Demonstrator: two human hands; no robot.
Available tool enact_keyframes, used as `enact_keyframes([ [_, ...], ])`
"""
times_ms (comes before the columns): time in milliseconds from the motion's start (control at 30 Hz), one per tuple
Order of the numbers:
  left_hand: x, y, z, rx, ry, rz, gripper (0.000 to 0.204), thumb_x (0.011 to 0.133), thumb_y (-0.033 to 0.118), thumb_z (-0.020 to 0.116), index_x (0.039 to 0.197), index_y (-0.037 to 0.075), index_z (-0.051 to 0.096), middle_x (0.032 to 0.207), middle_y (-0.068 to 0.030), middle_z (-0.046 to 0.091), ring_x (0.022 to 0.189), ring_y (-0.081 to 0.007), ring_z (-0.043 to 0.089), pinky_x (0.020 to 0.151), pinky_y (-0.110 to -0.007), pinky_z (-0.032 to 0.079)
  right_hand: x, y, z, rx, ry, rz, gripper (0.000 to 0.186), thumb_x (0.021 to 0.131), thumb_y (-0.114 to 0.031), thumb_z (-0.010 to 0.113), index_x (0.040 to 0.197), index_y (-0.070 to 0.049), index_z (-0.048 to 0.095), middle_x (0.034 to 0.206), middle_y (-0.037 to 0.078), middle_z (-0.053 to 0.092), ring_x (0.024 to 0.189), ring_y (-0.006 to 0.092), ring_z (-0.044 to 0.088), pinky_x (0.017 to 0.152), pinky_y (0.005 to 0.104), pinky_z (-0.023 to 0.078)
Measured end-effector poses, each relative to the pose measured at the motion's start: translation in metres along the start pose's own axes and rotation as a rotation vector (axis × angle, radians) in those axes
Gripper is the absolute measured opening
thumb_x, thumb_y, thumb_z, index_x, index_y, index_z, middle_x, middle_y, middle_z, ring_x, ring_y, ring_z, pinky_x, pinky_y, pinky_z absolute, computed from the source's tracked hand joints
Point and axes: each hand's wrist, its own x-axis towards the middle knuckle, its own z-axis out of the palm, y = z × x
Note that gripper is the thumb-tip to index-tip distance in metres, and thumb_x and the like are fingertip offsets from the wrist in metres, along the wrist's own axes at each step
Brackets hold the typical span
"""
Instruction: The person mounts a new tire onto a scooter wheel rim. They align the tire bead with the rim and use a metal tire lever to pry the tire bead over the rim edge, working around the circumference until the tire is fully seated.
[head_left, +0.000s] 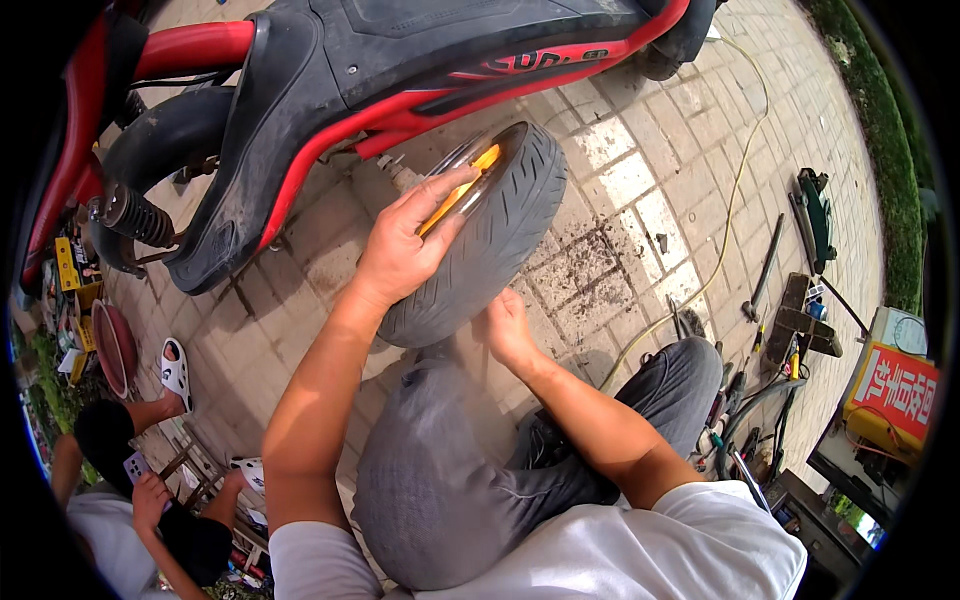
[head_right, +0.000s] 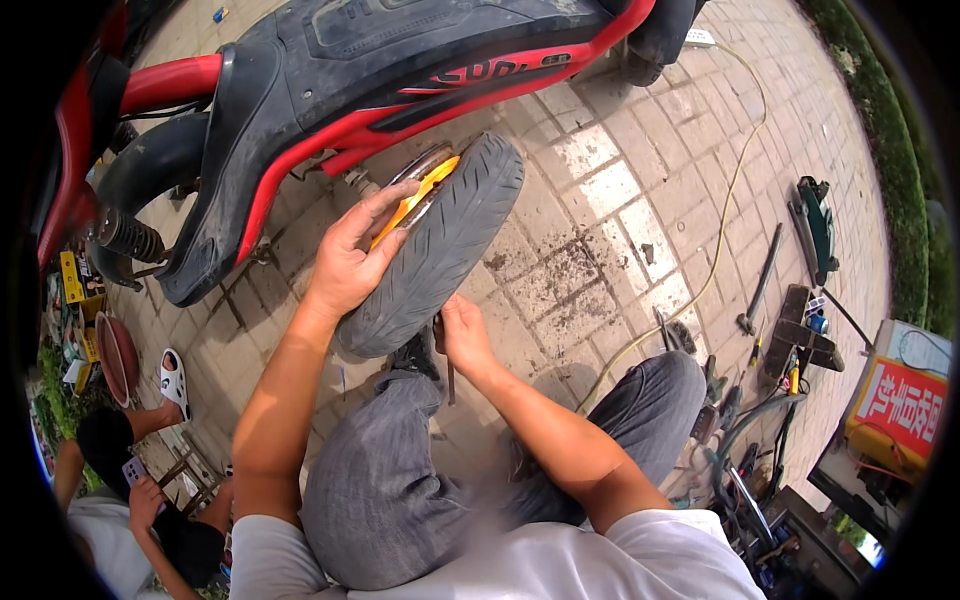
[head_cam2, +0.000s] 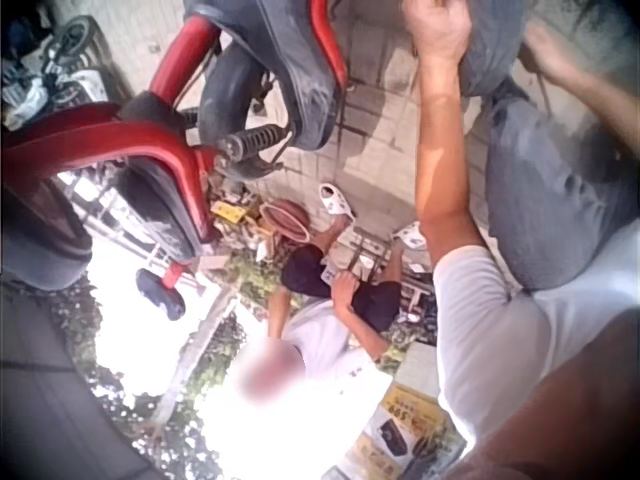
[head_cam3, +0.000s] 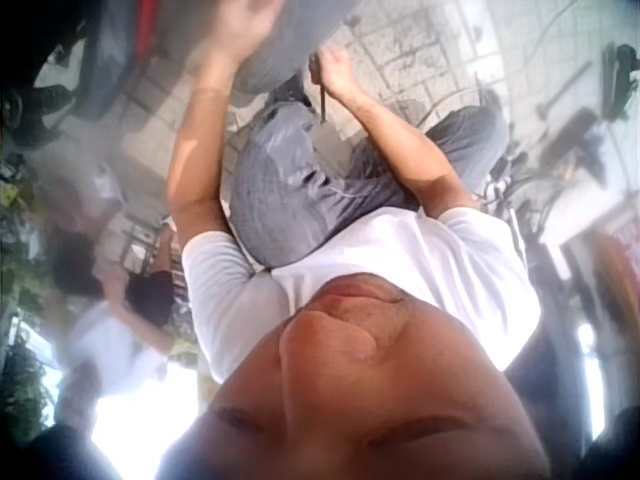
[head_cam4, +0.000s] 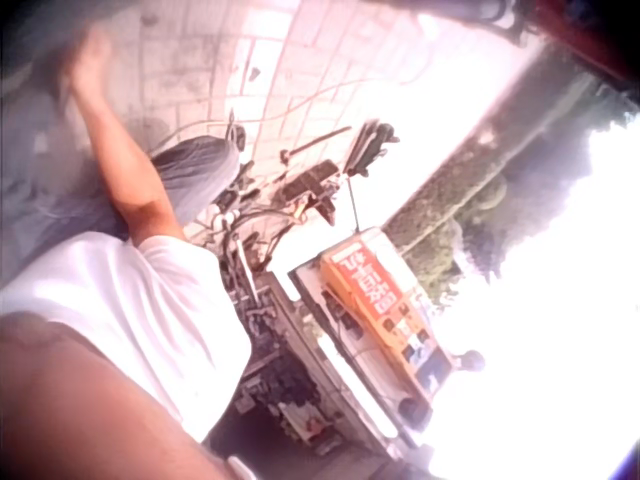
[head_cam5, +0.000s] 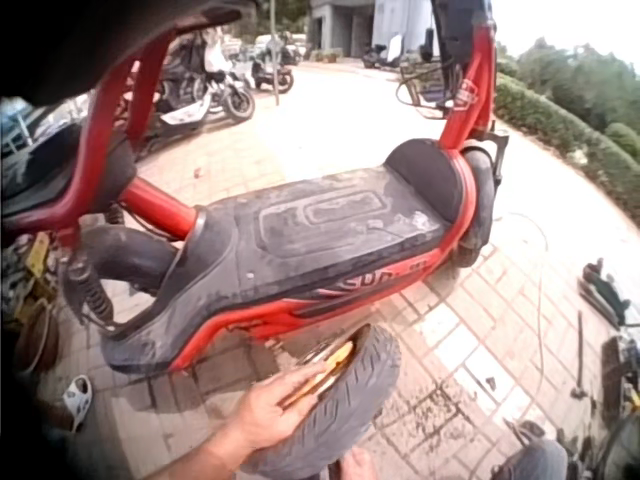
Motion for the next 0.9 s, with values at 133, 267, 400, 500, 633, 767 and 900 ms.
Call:
enact_keyframes([
  [133, 0.000, -0.007, 0.006, 0.027, 0.014, 0.030, 0.051, 0.089, -0.009, 0.062, 0.137, 0.002, 0.051, 0.135, -0.0129, 0.058, 0.126, -0.0217, 0.055, 0.105, -0.035, 0.045, 0.004, 0.008, 0.006, -0.034, 0.140, -0.088, 0.045, 0.107, -0.043, 0.037, 0.095, -0.004, 0.058, 0.064, -0.004, 0.046, 0.054, 0.0068, 0.041, 0.049, 0.0240, 0.034],
  [267, 0.005, -0.005, 0.008, 0.107, 0.036, -0.033, 0.055, 0.088, -0.006, 0.065, 0.140, 0.005, 0.050, 0.139, -0.0138, 0.056, 0.129, -0.0244, 0.054, 0.105, -0.036, 0.045, 0.007, 0.016, 0.006, -0.146, 0.240, -0.127, 0.041, 0.107, -0.034, 0.038, 0.096, -0.001, 0.058, 0.069, -0.001, 0.050, 0.060, 0.0089, 0.044, 0.055, 0.0259, 0.037],
  [400, 0.011, 0.000, 0.005, 0.285, 0.044, 0.056, 0.058, 0.086, -0.004, 0.067, 0.141, 0.005, 0.049, 0.138, -0.0139, 0.057, 0.132, -0.0287, 0.051, 0.107, -0.037, 0.042, 0.009, 0.012, 0.025, -0.133, 0.323, -0.326, 0.039, 0.106, -0.030, 0.040, 0.097, 0.003, 0.059, 0.071, -0.001, 0.054, 0.063, 0.0091, 0.046, 0.057, 0.0253, 0.038],
  [500, 0.009, -0.007, 0.004, 0.263, 0.014, 0.103, 0.059, 0.085, -0.003, 0.069, 0.140, 0.004, 0.049, 0.139, -0.0142, 0.056, 0.135, -0.0311, 0.047, 0.110, -0.039, 0.039, 0.006, 0.012, 0.010, -0.138, 0.203, -0.132, 0.040, 0.105, -0.032, 0.042, 0.096, 0.003, 0.059, 0.068, 0.000, 0.056, 0.061, 0.0089, 0.048, 0.054, 0.0255, 0.039],
  [633, 0.009, -0.018, 0.005, 0.222, 0.055, 0.177, 0.060, 0.083, -0.002, 0.071, 0.139, 0.004, 0.050, 0.142, -0.0155, 0.052, 0.139, -0.0347, 0.042, 0.112, -0.041, 0.037, 0.003, -0.001, 0.024, 0.017, 0.213, -0.077, 0.036, 0.104, -0.032, 0.044, 0.093, -0.001, 0.059, 0.065, -0.001, 0.055, 0.049, 0.0103, 0.044, 0.043, 0.0279, 0.034],
  [767, 0.013, -0.010, 0.012, 0.281, 0.113, 0.144, 0.065, 0.080, 0.000, 0.074, 0.140, 0.005, 0.050, 0.148, -0.0170, 0.045, 0.142, -0.0378, 0.036, 0.114, -0.043, 0.033, 0.000, -0.012, 0.030, 0.276, 0.149, 0.069, 0.027, 0.103, -0.030, 0.044, 0.088, -0.009, 0.051, 0.059, -0.002, 0.044, 0.041, 0.0108, 0.034, 0.038, 0.0277, 0.026],
  [900, 0.013, -0.014, 0.009, 0.338, 0.100, 0.136, 0.069, 0.079, 0.001, 0.075, 0.142, 0.005, 0.047, 0.153, -0.0177, 0.038, 0.145, -0.0389, 0.030, 0.116, -0.044, 0.029, -0.003, -0.023, 0.017, 0.499, -0.110, 0.306, 0.024, 0.103, -0.029, 0.043, 0.085, -0.013, 0.043, 0.055, -0.003, 0.033, 0.041, 0.0102, 0.029, 0.039, 0.0272, 0.025],
])
